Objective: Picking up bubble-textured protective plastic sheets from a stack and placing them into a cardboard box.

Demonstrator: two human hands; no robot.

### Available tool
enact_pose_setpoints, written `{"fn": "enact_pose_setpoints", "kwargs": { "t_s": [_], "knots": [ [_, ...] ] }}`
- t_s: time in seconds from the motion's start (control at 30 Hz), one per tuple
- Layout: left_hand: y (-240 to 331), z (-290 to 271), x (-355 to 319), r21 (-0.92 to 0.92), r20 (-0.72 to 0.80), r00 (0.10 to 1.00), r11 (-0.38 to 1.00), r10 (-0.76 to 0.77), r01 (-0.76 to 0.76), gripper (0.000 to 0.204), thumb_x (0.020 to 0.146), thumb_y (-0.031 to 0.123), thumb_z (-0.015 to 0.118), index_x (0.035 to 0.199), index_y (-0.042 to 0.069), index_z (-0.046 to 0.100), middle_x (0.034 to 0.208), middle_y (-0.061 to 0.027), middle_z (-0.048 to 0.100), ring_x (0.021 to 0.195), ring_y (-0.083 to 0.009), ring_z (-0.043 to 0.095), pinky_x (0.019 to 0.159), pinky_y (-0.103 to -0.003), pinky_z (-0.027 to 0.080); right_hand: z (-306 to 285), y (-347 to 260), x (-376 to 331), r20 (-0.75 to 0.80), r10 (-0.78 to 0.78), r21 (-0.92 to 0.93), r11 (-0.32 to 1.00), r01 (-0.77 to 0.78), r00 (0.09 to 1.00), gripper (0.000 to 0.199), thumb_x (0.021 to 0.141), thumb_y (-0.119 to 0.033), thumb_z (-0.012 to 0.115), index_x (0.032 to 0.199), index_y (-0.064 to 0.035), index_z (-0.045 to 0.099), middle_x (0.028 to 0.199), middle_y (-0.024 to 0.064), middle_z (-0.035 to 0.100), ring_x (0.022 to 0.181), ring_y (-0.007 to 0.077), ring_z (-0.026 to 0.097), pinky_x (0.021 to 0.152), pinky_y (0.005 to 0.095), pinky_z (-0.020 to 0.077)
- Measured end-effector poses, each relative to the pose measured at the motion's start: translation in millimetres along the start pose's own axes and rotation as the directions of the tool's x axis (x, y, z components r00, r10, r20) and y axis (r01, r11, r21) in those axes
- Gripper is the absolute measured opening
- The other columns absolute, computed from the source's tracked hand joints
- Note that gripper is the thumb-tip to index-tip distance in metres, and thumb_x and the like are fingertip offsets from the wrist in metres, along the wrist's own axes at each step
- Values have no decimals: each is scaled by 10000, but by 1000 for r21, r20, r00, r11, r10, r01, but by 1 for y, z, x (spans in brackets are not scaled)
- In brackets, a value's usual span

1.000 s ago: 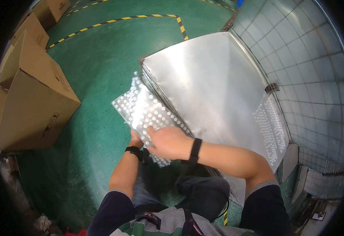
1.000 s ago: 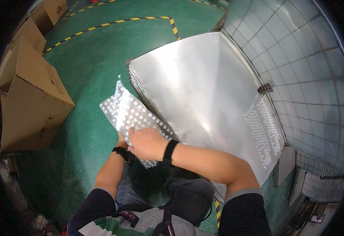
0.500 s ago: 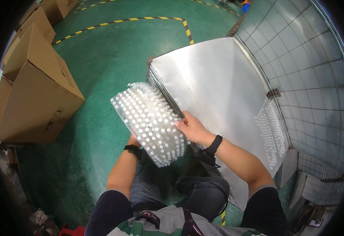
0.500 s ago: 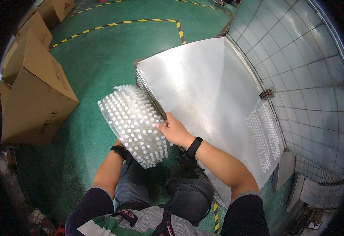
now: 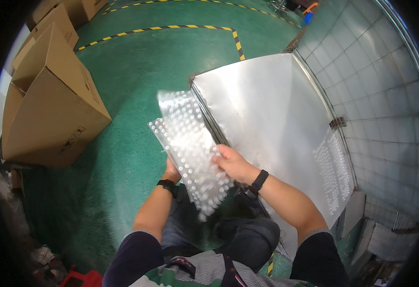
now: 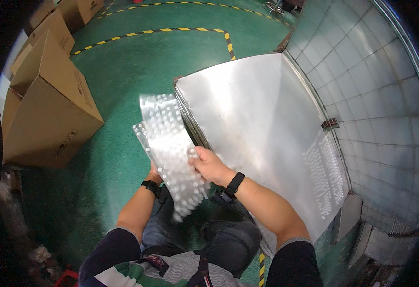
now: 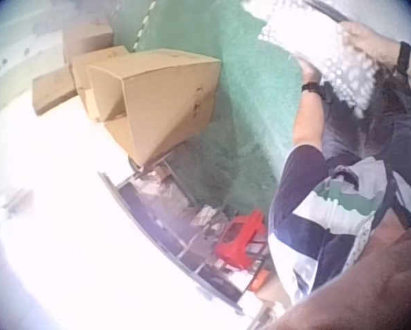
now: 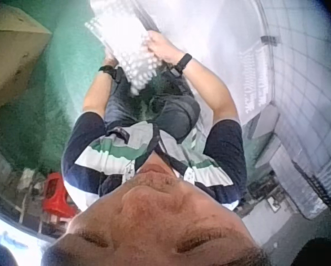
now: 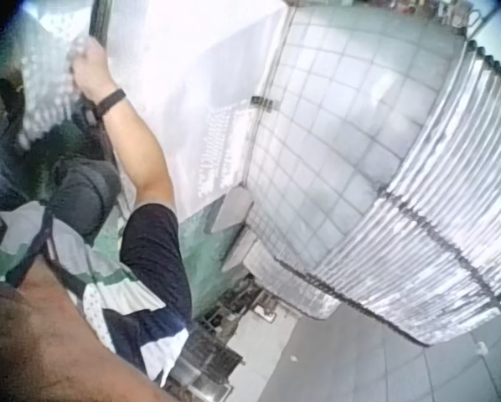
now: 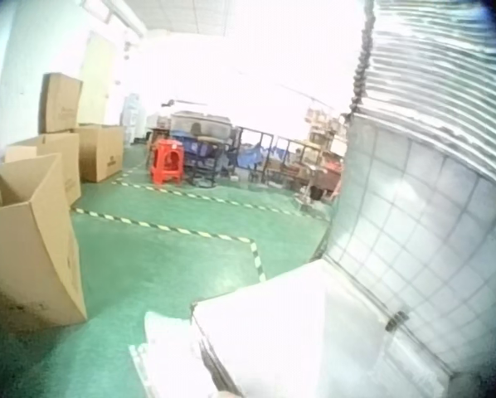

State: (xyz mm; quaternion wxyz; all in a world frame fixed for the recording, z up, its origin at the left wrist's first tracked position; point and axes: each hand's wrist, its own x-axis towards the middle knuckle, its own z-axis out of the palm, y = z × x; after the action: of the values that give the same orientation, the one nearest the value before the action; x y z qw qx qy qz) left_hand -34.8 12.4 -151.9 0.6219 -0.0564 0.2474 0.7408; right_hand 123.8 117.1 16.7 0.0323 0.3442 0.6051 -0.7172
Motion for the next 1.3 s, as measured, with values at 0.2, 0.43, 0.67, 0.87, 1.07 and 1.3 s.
{"fn": "enact_pose_setpoints", "kwargs": {
  "t_s": [0.2, 0.43, 0.67, 0.87, 1.07, 1.3],
  "knots": [
    [2, 4, -3, -80, 83, 995, 994, -63, 70, 647, 901, 559, 241, 1343, 96, 332, 1327, -143, 421, 1178, -309, 461, 969, -464, 413, -1, 18, -6, -15, -134, -239, 963, 126, 991, 383, 861, -178, 549, 1171, 13, 428, 881, 115, 605, 739, 197, 574, 668, 331, 464],
    [-31, -24, 37, 13, 129, 949, 957, -289, 290, 638, 918, 533, 210, 1358, 81, 309, 1358, -134, 385, 1211, -294, 425, 989, -457, 385, -26, 9, -51, 67, -343, -751, 601, 274, 937, 714, 838, -346, 571, 1300, 101, 262, 1148, 286, 466, 1044, 394, 488, 902, 415, 399],
    [-36, -197, 25, 123, 279, 776, 823, -565, 555, 632, 921, 525, 212, 1350, 75, 319, 1344, -131, 401, 1195, -285, 440, 982, -444, 394, -254, 68, -168, -729, 120, -616, 316, -722, 674, 850, 699, -549, 623, 1305, -5, 380, 1334, 265, 354, 1223, 443, 338, 980, 569, 291],
    [3, -304, 17, 122, 279, 805, 851, -523, 510, 626, 923, 519, 213, 1344, 69, 329, 1332, -128, 415, 1181, -278, 453, 975, -434, 401, -363, 166, -264, -906, 67, -369, 363, -856, 419, 1042, 648, -595, 647, 1403, -46, 185, 1441, 254, 140, 1312, 454, 154, 1059, 501, 203],
    [13, -293, 12, 134, 212, 843, 869, -495, 476, 621, 925, 512, 214, 1337, 64, 338, 1319, -126, 428, 1168, -271, 466, 969, -423, 409, -316, 176, -214, -908, -20, -376, 479, -793, 419, 927, 743, -592, 539, 1374, 11, 226, 1444, 234, 158, 1306, 430, 184, 1051, 487, 202],
    [-21, -142, 19, 141, 92, 949, 948, -301, 287, 615, 928, 504, 216, 1330, 57, 348, 1305, -123, 444, 1152, -262, 481, 961, -411, 418, -181, 71, -84, -710, -155, -693, 329, -642, 687, 864, 812, -562, 483, 1309, 114, 277, 1280, 361, 302, 1165, 477, 338, 944, 543, 314]
  ]
}}
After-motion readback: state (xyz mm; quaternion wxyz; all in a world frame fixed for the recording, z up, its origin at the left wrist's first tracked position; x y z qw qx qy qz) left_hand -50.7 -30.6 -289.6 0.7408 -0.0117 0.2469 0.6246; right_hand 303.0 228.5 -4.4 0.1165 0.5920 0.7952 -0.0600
